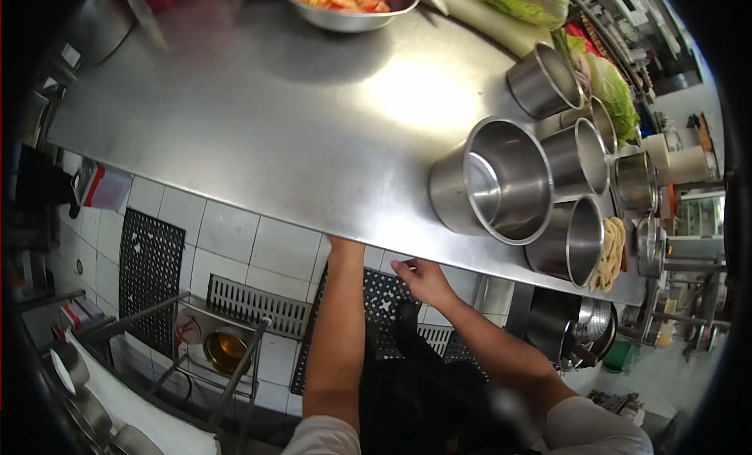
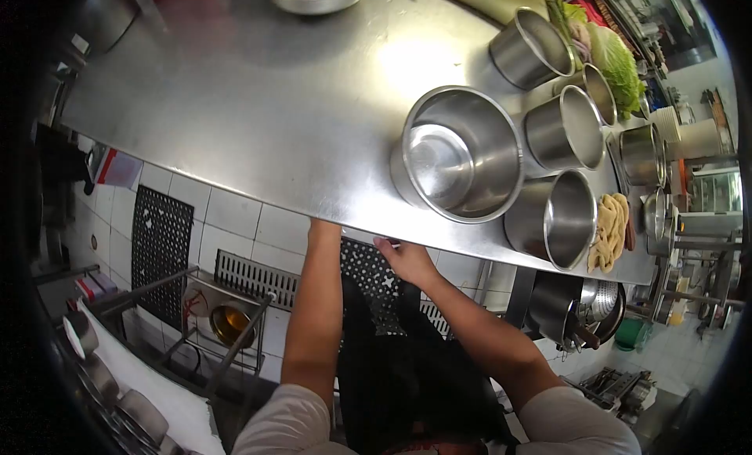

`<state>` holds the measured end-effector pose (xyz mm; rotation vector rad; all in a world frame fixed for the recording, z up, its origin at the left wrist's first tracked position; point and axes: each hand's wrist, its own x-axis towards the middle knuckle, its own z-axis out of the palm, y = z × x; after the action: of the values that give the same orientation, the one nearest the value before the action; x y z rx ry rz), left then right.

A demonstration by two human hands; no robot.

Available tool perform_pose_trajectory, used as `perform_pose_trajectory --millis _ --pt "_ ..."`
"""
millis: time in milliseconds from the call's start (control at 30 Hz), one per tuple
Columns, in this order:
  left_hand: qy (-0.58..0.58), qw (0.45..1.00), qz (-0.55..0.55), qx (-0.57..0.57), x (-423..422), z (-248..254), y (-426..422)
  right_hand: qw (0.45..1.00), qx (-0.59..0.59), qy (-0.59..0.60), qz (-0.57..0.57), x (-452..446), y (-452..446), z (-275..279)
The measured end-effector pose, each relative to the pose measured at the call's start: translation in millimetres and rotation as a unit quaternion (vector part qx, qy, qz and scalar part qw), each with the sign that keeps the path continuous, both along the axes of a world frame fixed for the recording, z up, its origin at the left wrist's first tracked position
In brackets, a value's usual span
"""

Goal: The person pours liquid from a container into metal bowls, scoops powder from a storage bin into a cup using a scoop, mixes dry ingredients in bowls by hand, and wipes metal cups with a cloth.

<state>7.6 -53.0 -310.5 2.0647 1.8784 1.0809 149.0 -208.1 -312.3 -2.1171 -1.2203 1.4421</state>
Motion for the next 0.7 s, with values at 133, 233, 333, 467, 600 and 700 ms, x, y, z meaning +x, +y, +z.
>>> perform_pose_trajectory --millis 133,233,333,467,600,700 --pt "-0.093 0.992 0.076 -0.031 -26.3 27.1 -78.2 0.99 -0.049 0.124 -0.051 13.2 9.4 -54.6" --pt "-0.122 0.983 0.082 -0.107 -57.1 67.5 -142.7 0.944 -0.089 0.273 -0.161 -3.4 0.9 -39.3" --pt "-0.126 0.98 0.032 -0.15 -73.9 118.0 -204.7 0.861 -0.163 0.465 -0.126 -22.5 -31.9 -11.4" --pt "-0.137 0.964 -0.046 -0.224 -85.5 193.6 -265.9 0.716 -0.148 0.676 -0.091 -41.1 -96.4 40.8" --pt "-0.124 0.956 -0.147 -0.219 -70.2 247.6 -286.1 0.755 -0.111 0.626 -0.157 -5.4 -170.6 107.3" --pt "-0.131 0.955 -0.216 -0.155 -31.9 259.3 -284.1 0.749 -0.083 0.624 -0.207 25.1 -196.9 158.0"
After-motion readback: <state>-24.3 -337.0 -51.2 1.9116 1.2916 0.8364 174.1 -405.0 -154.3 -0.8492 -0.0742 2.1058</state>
